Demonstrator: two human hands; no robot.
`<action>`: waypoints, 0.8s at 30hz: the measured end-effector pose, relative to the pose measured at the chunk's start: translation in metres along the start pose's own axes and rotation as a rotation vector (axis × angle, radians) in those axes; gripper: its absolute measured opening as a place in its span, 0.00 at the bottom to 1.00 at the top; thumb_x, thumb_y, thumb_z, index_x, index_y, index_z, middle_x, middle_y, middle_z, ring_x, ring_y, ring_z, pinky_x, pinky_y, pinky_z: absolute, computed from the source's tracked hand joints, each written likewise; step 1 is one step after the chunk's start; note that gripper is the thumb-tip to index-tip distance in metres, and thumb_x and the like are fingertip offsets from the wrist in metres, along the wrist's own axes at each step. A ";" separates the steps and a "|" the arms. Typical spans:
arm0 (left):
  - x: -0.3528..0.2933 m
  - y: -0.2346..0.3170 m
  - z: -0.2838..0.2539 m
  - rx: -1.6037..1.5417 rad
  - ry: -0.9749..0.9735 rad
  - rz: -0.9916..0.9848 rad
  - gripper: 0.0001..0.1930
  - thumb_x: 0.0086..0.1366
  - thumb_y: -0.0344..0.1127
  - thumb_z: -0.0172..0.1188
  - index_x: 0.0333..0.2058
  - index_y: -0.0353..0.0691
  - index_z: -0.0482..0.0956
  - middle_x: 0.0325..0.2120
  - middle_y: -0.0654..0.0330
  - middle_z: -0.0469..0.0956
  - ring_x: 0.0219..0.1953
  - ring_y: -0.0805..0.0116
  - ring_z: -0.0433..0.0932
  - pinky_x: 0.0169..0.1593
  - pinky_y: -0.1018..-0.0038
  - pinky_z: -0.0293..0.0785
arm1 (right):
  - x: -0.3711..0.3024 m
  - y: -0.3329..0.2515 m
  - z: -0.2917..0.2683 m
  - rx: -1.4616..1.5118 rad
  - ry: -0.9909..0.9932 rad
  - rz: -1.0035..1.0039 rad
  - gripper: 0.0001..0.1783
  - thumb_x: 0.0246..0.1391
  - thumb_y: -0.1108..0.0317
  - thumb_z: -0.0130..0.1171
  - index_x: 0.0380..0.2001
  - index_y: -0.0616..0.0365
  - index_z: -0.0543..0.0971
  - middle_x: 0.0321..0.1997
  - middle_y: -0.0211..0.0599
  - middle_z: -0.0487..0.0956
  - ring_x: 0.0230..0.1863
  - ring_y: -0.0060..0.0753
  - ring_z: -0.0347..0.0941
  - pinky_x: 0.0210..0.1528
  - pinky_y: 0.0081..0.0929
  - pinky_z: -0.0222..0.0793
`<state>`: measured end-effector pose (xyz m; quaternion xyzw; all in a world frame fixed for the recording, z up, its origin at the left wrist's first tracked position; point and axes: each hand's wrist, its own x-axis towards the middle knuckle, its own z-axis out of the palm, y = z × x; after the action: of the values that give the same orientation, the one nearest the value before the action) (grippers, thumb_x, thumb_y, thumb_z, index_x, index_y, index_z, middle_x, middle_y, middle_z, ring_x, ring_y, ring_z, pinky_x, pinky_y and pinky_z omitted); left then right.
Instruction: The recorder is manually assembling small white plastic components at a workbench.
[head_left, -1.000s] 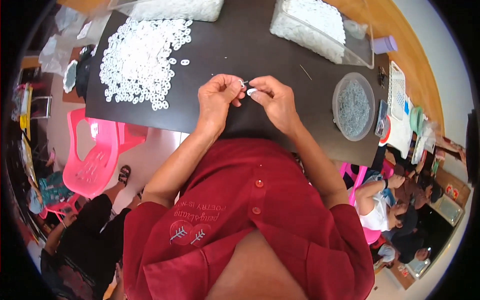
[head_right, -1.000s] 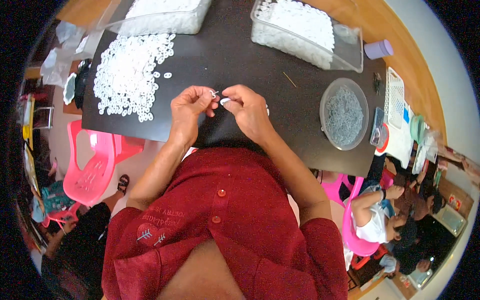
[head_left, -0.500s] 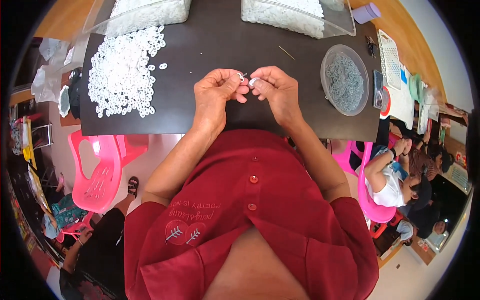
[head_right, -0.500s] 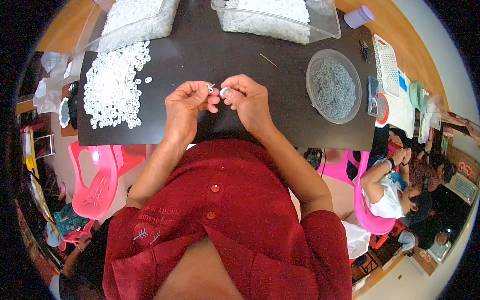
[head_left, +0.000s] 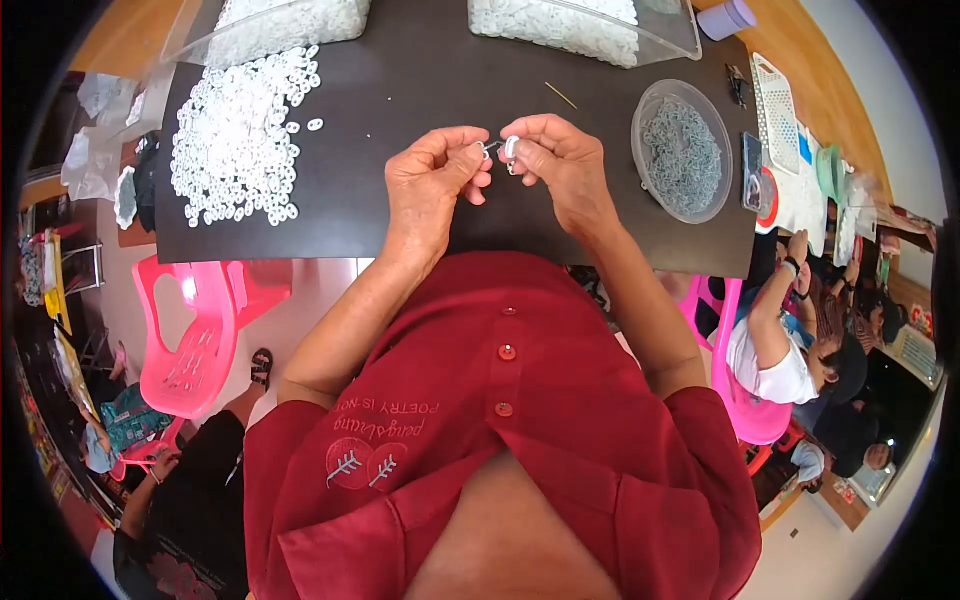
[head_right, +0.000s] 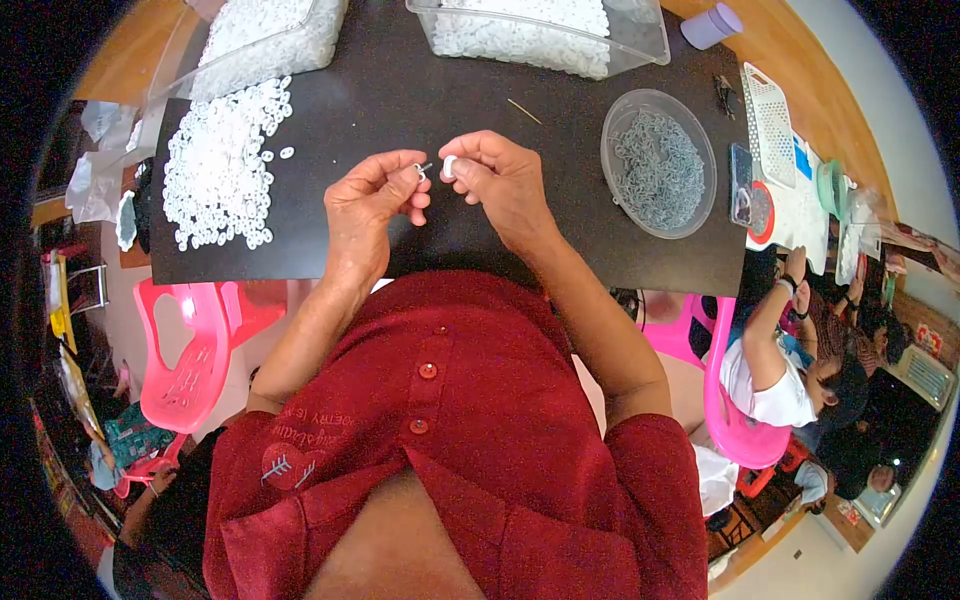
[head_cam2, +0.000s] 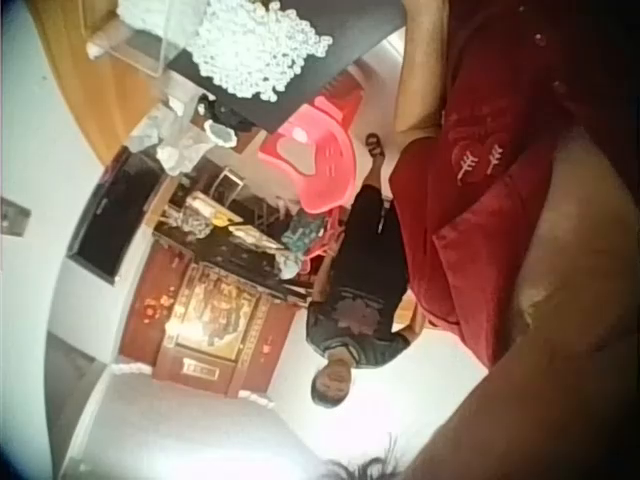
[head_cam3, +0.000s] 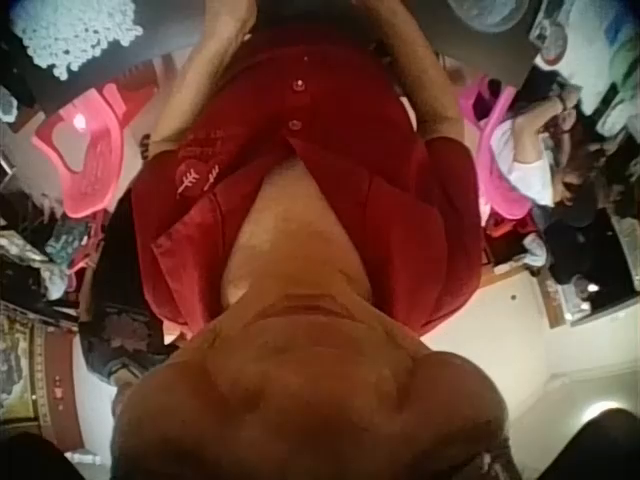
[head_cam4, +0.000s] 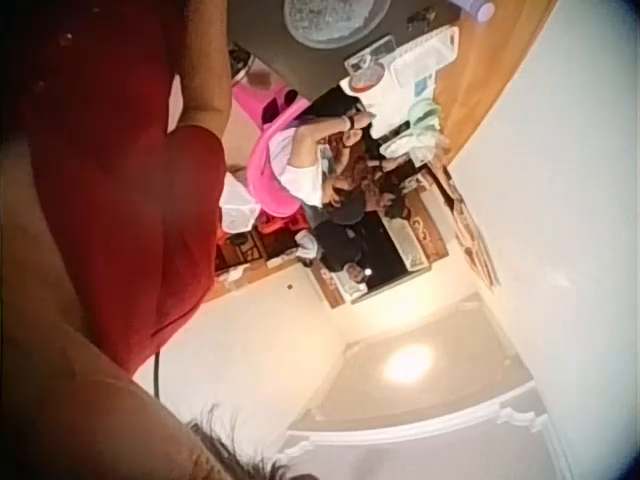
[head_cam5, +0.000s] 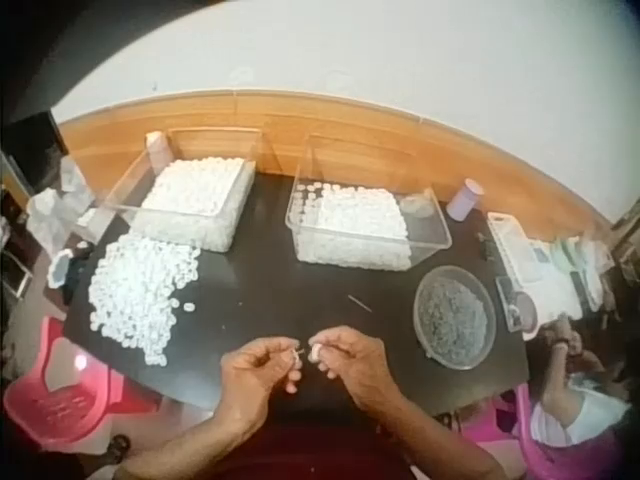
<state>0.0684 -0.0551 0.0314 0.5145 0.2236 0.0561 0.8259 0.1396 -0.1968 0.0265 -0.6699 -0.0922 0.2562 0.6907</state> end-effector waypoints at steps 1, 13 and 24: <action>0.000 0.000 0.001 0.011 -0.007 -0.004 0.07 0.58 0.24 0.56 0.36 0.29 0.75 0.23 0.58 0.76 0.21 0.76 0.74 0.22 0.82 0.70 | 0.000 0.000 -0.001 -0.018 -0.005 -0.004 0.07 0.51 0.75 0.54 0.35 0.61 0.77 0.28 0.29 0.78 0.28 0.15 0.69 0.28 0.13 0.62; -0.003 -0.004 0.009 0.066 -0.036 0.017 0.05 0.57 0.23 0.56 0.33 0.29 0.75 0.22 0.60 0.76 0.22 0.78 0.74 0.21 0.84 0.69 | 0.001 -0.003 -0.007 -0.035 0.036 -0.033 0.08 0.51 0.75 0.55 0.34 0.63 0.79 0.27 0.27 0.77 0.26 0.13 0.67 0.27 0.13 0.61; -0.002 -0.005 0.011 0.123 -0.030 0.050 0.04 0.58 0.23 0.55 0.32 0.30 0.76 0.22 0.63 0.75 0.22 0.80 0.72 0.22 0.85 0.68 | 0.003 -0.005 -0.002 -0.075 0.039 -0.057 0.08 0.51 0.75 0.55 0.34 0.64 0.79 0.26 0.27 0.77 0.26 0.13 0.66 0.27 0.13 0.61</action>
<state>0.0708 -0.0676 0.0314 0.5703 0.2015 0.0552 0.7944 0.1438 -0.1972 0.0306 -0.6972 -0.1072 0.2196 0.6739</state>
